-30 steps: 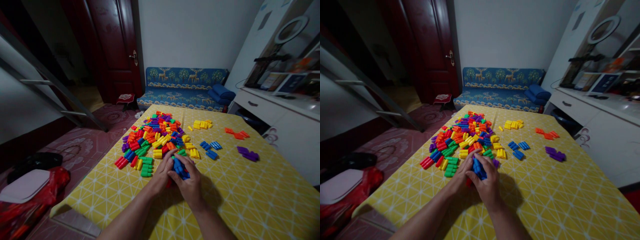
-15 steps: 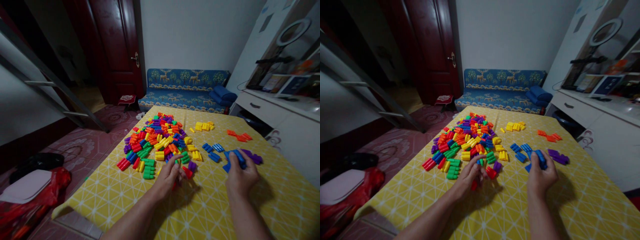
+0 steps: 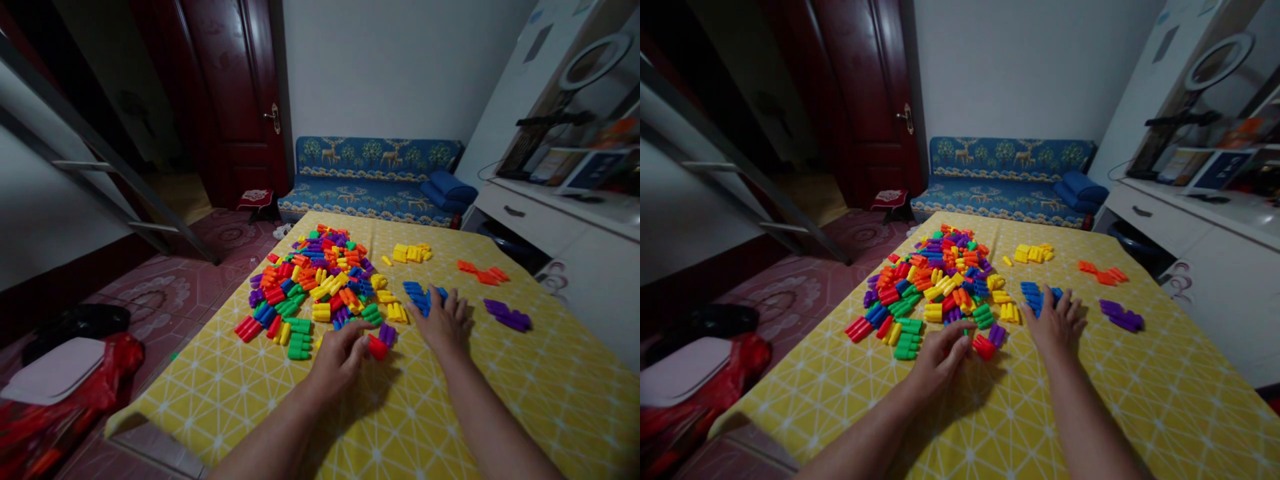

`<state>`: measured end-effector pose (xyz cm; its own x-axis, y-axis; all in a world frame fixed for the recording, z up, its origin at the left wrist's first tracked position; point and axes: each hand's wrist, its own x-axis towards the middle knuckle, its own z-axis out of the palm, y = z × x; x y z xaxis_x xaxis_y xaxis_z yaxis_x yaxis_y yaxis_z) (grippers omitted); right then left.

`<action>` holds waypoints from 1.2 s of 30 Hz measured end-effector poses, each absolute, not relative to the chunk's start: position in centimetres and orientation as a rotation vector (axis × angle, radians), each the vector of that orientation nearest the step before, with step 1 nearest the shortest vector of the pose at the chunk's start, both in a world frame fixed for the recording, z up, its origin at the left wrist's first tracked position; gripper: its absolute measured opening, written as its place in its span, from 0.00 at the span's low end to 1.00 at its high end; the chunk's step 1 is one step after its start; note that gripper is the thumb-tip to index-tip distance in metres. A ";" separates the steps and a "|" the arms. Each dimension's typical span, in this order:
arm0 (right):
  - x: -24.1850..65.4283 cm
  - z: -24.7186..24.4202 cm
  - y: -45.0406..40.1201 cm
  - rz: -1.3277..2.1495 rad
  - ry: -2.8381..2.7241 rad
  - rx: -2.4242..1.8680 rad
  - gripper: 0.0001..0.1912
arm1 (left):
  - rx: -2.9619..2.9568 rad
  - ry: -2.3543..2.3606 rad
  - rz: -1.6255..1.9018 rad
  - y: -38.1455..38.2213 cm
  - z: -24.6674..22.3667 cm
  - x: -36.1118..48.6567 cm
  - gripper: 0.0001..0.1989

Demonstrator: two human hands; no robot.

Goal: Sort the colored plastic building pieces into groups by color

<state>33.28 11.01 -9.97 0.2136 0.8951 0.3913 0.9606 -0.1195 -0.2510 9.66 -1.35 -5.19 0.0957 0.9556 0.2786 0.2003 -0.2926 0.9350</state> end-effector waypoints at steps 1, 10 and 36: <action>33.2 -9.8 11.5 -0.206 -1.712 -2.052 0.37 | 1.634 1.188 1.280 -1.3 -5.3 9.6 0.18; 30.2 -7.4 10.2 -0.191 -2.055 -1.280 0.23 | 1.658 1.318 1.381 -0.8 -5.9 9.3 0.14; 30.2 -4.6 10.1 0.756 -0.812 -1.101 0.20 | 1.722 1.344 1.283 -1.0 -5.3 9.6 0.13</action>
<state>30.22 10.08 -4.55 0.4997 0.8470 0.1815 -0.1209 0.2756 -0.9536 9.62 -1.02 -5.30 0.0205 0.9460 0.3235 0.3670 -0.3081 0.8777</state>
